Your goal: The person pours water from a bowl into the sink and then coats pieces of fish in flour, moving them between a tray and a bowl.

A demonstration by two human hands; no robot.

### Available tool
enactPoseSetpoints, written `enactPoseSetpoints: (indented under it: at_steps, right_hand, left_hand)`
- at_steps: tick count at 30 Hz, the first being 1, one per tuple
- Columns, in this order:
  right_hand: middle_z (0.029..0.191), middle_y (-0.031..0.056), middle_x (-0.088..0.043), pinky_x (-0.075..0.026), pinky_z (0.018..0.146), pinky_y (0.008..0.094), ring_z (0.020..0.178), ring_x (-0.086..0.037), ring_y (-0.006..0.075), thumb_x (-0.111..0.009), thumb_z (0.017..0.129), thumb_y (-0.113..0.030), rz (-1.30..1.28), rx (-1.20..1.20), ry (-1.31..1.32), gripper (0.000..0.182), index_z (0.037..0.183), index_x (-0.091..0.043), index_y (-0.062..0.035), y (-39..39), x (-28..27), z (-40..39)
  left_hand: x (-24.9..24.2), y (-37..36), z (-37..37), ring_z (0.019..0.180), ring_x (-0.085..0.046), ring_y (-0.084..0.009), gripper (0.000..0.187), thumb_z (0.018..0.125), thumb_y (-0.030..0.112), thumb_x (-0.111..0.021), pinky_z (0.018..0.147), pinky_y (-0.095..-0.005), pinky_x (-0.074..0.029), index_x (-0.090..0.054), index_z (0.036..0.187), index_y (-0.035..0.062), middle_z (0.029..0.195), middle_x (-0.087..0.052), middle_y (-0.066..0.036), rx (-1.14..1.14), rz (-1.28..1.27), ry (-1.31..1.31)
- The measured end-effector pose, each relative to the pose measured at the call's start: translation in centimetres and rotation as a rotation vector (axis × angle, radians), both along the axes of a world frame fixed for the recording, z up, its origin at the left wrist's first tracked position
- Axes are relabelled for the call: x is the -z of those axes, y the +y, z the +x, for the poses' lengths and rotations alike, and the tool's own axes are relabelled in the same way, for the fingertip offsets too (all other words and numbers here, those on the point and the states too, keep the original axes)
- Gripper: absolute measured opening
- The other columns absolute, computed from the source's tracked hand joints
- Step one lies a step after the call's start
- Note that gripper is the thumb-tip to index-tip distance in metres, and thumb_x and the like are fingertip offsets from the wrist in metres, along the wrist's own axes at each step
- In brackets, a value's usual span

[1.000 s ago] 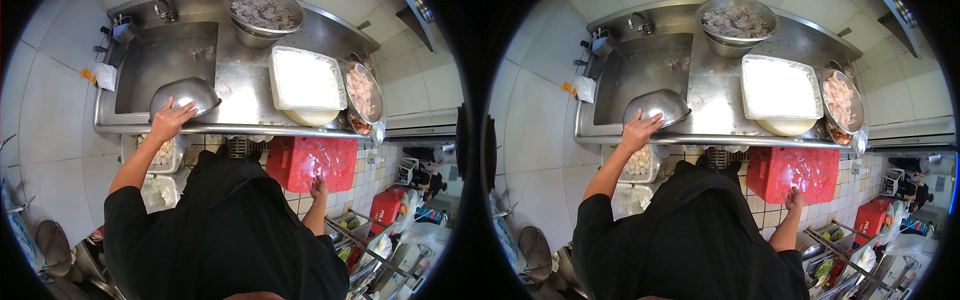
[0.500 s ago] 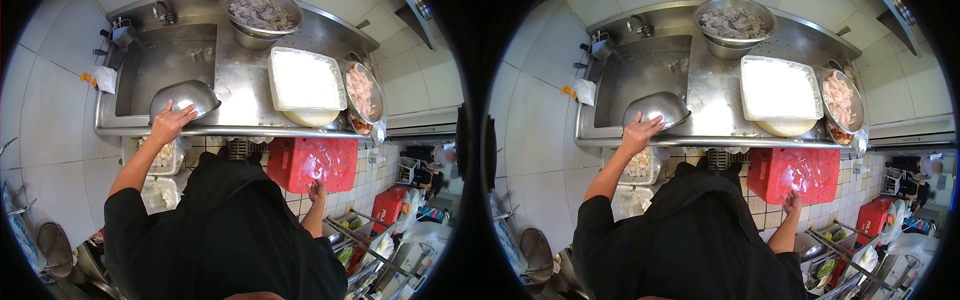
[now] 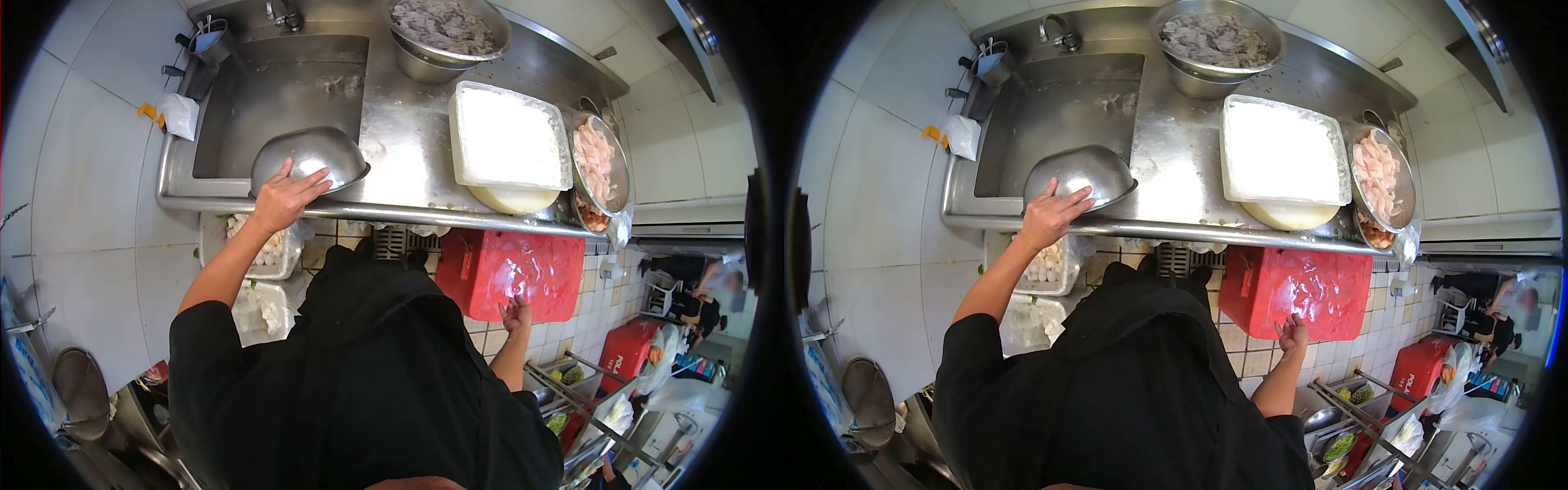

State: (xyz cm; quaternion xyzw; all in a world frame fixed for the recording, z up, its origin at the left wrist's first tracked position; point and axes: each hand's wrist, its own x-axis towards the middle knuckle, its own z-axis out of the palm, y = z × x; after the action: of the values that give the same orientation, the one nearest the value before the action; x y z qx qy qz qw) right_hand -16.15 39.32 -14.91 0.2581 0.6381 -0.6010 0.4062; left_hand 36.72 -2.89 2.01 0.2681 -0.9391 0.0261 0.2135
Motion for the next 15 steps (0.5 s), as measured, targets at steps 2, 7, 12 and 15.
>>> enactPoseSetpoints:
  at_steps: [2,7,12,15]
  right_hand:
    - [0.076,0.0008,-0.059,-0.055,0.079,0.0482,0.052,-0.051,0.0105,-0.050,0.094,-0.017,0.001,0.010,-0.004,0.026,0.118,-0.052,-0.0078,-0.1,-0.1,-0.1]
    - [0.076,0.0008,-0.059,-0.055,0.079,0.0477,0.052,-0.050,0.0108,-0.051,0.094,-0.017,0.014,0.006,0.004,0.027,0.119,-0.051,-0.0073,-0.3,-0.6,0.1]
    - [0.077,0.0006,-0.059,-0.055,0.079,0.0473,0.052,-0.050,0.0103,-0.052,0.094,-0.018,0.030,0.010,0.011,0.029,0.121,-0.051,-0.0074,-0.8,-1.2,0.3]
    - [0.077,0.0002,-0.059,-0.055,0.079,0.0472,0.051,-0.050,0.0103,-0.053,0.093,-0.018,0.037,0.008,0.017,0.031,0.123,-0.050,-0.0078,-1.1,-1.5,0.4]
  left_hand:
    - [-0.1,0.0,0.0,0.065,-0.062,-0.0132,0.040,0.072,0.006,-0.059,0.098,-0.0457,-0.046,-0.068,0.108,0.0205,0.122,-0.061,0.006,-0.002,-0.009,0.001]
    - [-0.2,0.0,-0.1,0.067,-0.063,-0.0131,0.038,0.074,0.007,-0.058,0.098,-0.0455,-0.046,-0.068,0.108,0.0206,0.122,-0.062,0.006,-0.003,-0.007,0.010]
    - [-0.2,-0.1,0.0,0.069,-0.064,-0.0130,0.037,0.074,0.008,-0.058,0.098,-0.0457,-0.046,-0.068,0.107,0.0203,0.122,-0.062,0.006,-0.003,-0.003,0.011]
    - [-0.2,-0.1,0.0,0.069,-0.064,-0.0132,0.036,0.074,0.008,-0.059,0.098,-0.0458,-0.046,-0.069,0.107,0.0201,0.121,-0.062,0.005,-0.004,0.002,0.010]
